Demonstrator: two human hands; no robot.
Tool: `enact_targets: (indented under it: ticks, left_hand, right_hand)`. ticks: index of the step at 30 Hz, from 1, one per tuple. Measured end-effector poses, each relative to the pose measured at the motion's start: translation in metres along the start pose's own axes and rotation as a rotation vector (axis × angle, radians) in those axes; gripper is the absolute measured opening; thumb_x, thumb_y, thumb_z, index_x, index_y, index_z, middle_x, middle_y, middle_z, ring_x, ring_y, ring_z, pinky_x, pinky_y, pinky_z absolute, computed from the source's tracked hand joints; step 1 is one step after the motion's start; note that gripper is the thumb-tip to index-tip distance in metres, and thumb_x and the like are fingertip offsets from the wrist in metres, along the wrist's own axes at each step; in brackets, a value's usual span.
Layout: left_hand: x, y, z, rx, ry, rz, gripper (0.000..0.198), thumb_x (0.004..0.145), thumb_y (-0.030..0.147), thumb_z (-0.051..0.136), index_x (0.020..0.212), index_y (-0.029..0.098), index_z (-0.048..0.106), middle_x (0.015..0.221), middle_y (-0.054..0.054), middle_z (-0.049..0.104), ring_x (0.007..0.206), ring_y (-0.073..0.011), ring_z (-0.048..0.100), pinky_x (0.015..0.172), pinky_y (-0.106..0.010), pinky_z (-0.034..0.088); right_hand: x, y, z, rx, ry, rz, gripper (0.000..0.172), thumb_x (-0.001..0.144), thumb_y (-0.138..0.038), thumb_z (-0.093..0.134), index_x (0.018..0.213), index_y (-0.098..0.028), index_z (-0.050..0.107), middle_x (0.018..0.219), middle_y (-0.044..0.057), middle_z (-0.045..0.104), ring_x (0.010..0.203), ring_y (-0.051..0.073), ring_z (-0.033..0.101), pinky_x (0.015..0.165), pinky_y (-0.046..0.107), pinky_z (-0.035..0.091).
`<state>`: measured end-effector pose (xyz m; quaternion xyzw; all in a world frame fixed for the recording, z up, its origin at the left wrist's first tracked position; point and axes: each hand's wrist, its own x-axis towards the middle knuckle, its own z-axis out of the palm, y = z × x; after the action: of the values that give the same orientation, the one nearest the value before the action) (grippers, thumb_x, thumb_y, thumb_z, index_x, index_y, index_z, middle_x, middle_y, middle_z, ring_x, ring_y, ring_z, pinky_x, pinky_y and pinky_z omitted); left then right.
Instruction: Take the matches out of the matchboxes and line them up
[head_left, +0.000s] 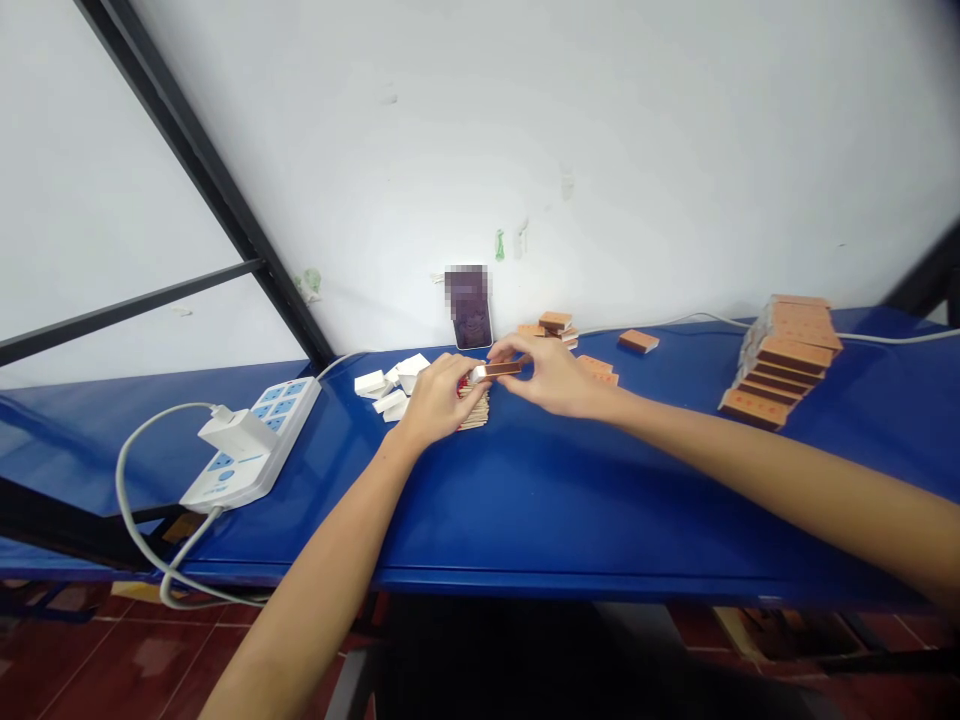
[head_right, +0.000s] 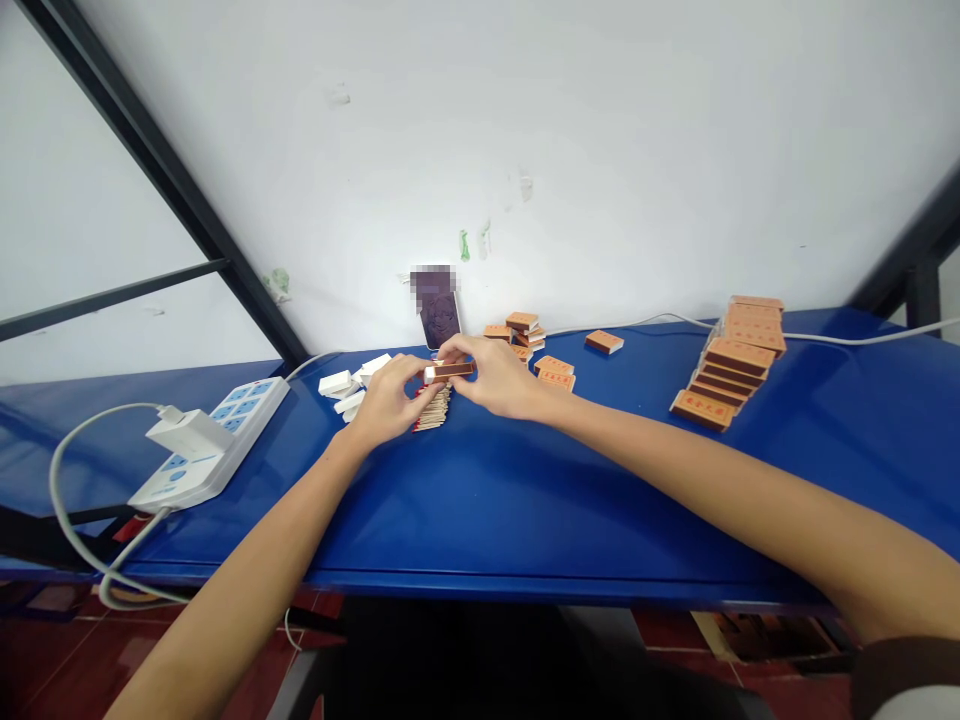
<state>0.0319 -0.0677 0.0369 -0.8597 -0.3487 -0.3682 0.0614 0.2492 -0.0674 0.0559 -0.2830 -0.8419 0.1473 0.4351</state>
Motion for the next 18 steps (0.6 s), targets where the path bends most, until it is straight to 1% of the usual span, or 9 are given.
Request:
enact_targets:
  ticks: [3,5,8,10,12,14,15,17,18]
  left_hand:
    - [0.0,-0.001,-0.003,0.035,0.054,0.025,0.017,0.091,0.014,0.056,0.105,0.02,0.064,0.097,-0.006,0.069,0.093,-0.0219,0.063,0.083,-0.036,0.05]
    - [0.001,-0.001,-0.004,0.051,0.091,0.023,0.021,0.087,0.01,0.054,0.103,0.021,0.064,0.098,-0.006,0.068,0.095,-0.0223,0.063,0.085,-0.036,0.051]
    - [0.001,0.002,-0.006,0.033,0.119,0.028,0.023,0.086,0.008,0.052,0.1,0.022,0.063,0.097,-0.006,0.069,0.095,-0.0215,0.065,0.084,-0.035,0.052]
    - [0.001,0.004,-0.006,0.013,0.12,0.048,0.024,0.087,0.008,0.05,0.101,0.022,0.063,0.099,-0.005,0.07,0.095,-0.021,0.066,0.085,-0.035,0.052]
    - [0.001,0.005,-0.005,0.002,0.109,0.052,0.023,0.088,0.01,0.052,0.104,0.022,0.064,0.102,-0.006,0.071,0.097,-0.021,0.066,0.087,-0.035,0.051]
    - [0.001,0.005,-0.005,-0.034,0.075,-0.003,0.026,0.088,0.015,0.054,0.112,0.022,0.063,0.103,-0.006,0.072,0.094,-0.0204,0.066,0.087,-0.034,0.051]
    - [0.001,0.004,-0.005,-0.085,0.056,-0.061,0.03,0.089,0.017,0.054,0.118,0.022,0.061,0.1,-0.005,0.072,0.091,-0.0197,0.067,0.085,-0.034,0.051]
    - [0.002,0.001,-0.005,-0.266,0.032,-0.209,0.032,0.094,0.024,0.05,0.126,0.022,0.057,0.09,-0.002,0.071,0.083,-0.0179,0.066,0.079,-0.032,0.051]
    - [0.003,-0.001,-0.006,-0.374,0.023,-0.281,0.029,0.097,0.028,0.047,0.123,0.021,0.058,0.083,-0.001,0.07,0.077,-0.0171,0.065,0.076,-0.031,0.051]
  right_hand:
    - [-0.002,-0.002,0.001,-0.055,-0.015,-0.062,0.025,0.084,-0.021,0.066,0.108,-0.024,0.064,0.112,0.007,0.071,0.104,0.026,0.066,0.091,0.045,0.053]
    - [-0.001,-0.006,0.0,-0.049,-0.04,-0.065,0.031,0.086,-0.026,0.067,0.116,-0.025,0.063,0.12,0.008,0.068,0.11,0.027,0.064,0.096,0.047,0.052]
    - [0.001,-0.012,-0.005,-0.048,-0.072,-0.061,0.036,0.089,-0.033,0.066,0.125,-0.026,0.062,0.128,0.009,0.067,0.118,0.028,0.062,0.102,0.05,0.049]
    - [0.003,-0.011,-0.01,-0.047,-0.121,-0.046,0.044,0.09,-0.036,0.067,0.133,-0.027,0.06,0.134,0.009,0.065,0.123,0.03,0.061,0.105,0.051,0.048]
    - [0.005,-0.007,-0.014,-0.059,-0.175,-0.002,0.054,0.088,-0.038,0.07,0.139,-0.026,0.057,0.136,0.01,0.065,0.124,0.031,0.061,0.104,0.05,0.048]
    - [0.006,-0.002,-0.016,-0.103,-0.184,0.039,0.059,0.085,-0.04,0.074,0.139,-0.024,0.058,0.131,0.011,0.067,0.12,0.031,0.063,0.1,0.049,0.051]
    - [0.006,0.001,-0.015,-0.137,-0.177,0.049,0.057,0.084,-0.04,0.076,0.136,-0.022,0.061,0.126,0.012,0.069,0.116,0.032,0.065,0.097,0.048,0.052]
    - [0.005,0.005,-0.013,-0.212,-0.152,0.034,0.045,0.083,-0.04,0.077,0.122,-0.02,0.068,0.114,0.012,0.07,0.107,0.031,0.066,0.091,0.046,0.053]
    - [0.004,0.006,-0.011,-0.245,-0.14,0.013,0.039,0.083,-0.039,0.077,0.116,-0.019,0.07,0.11,0.011,0.07,0.103,0.03,0.066,0.088,0.045,0.053]
